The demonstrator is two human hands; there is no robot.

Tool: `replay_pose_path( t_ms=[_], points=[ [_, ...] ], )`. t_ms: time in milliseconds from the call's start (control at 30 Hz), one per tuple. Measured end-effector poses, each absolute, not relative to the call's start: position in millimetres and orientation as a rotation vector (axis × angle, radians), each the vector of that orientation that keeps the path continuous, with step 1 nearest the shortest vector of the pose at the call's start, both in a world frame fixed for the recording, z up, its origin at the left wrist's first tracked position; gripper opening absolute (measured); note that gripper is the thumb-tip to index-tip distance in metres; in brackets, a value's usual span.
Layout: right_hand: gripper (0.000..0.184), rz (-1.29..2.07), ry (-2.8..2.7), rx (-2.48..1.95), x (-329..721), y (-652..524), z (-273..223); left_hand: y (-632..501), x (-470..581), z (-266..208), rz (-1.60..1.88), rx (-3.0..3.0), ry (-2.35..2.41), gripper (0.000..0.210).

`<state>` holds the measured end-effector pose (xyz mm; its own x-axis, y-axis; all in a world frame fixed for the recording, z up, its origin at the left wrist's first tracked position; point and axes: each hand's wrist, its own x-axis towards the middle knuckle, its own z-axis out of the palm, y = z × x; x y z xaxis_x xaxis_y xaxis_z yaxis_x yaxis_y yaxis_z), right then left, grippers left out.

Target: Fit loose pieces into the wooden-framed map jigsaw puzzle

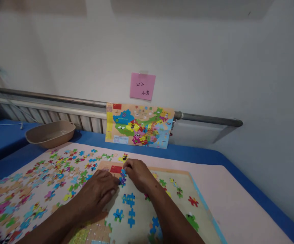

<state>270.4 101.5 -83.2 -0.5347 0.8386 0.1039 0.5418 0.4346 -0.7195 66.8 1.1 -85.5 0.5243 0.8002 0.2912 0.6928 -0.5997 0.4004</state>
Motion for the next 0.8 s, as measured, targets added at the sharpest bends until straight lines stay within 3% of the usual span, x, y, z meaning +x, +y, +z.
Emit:
replay_pose_path(
  t_ms=[800],
  points=[
    [0.015, 0.87, -2.246, -1.171, 270.6, 101.3, -82.3, 4.7, 60.6, -90.5, 0.826, 2.476, 1.298, 0.023]
  ],
)
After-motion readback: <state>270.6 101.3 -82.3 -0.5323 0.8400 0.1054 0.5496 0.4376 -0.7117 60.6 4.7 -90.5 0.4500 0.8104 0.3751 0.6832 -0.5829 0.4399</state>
